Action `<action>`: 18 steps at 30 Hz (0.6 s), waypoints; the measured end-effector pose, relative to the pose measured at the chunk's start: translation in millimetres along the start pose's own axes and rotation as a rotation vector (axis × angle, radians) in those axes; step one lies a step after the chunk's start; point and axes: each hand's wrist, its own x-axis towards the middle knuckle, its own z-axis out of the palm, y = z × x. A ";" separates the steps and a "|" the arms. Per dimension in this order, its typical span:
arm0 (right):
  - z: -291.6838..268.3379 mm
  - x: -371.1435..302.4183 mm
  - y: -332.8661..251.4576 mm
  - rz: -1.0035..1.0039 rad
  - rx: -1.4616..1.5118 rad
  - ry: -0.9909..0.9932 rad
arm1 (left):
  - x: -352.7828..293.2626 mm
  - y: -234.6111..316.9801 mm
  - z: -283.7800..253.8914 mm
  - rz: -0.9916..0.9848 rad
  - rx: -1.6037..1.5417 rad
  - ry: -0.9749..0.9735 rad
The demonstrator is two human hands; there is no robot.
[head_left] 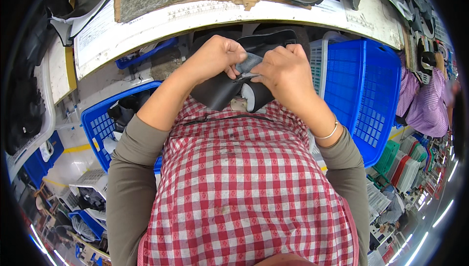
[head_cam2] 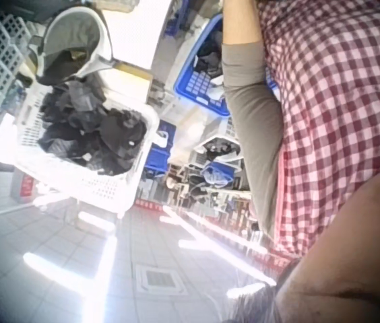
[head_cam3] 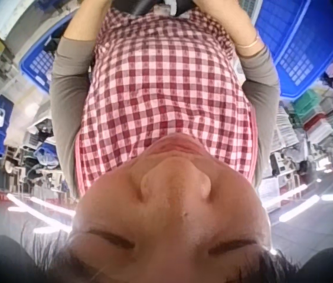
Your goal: The person repeatedly picks up black shoe uppers and grey insoles from a table, aligns the insole to the upper, and presses the edges together. The person handles the parts one at a time, turning them over and smoothing the seam before placing the assembled unit on the table.
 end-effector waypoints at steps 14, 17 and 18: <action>-14.0 7.5 9.3 0.164 0.313 -0.187 | -28.1 -16.7 12.7 0.063 -0.252 0.137; -12.4 9.2 11.3 0.180 0.301 -0.196 | -28.9 -16.4 13.4 0.098 -0.198 0.127; -11.6 9.3 11.8 0.187 0.296 -0.196 | -29.3 -16.4 13.3 0.108 -0.183 0.133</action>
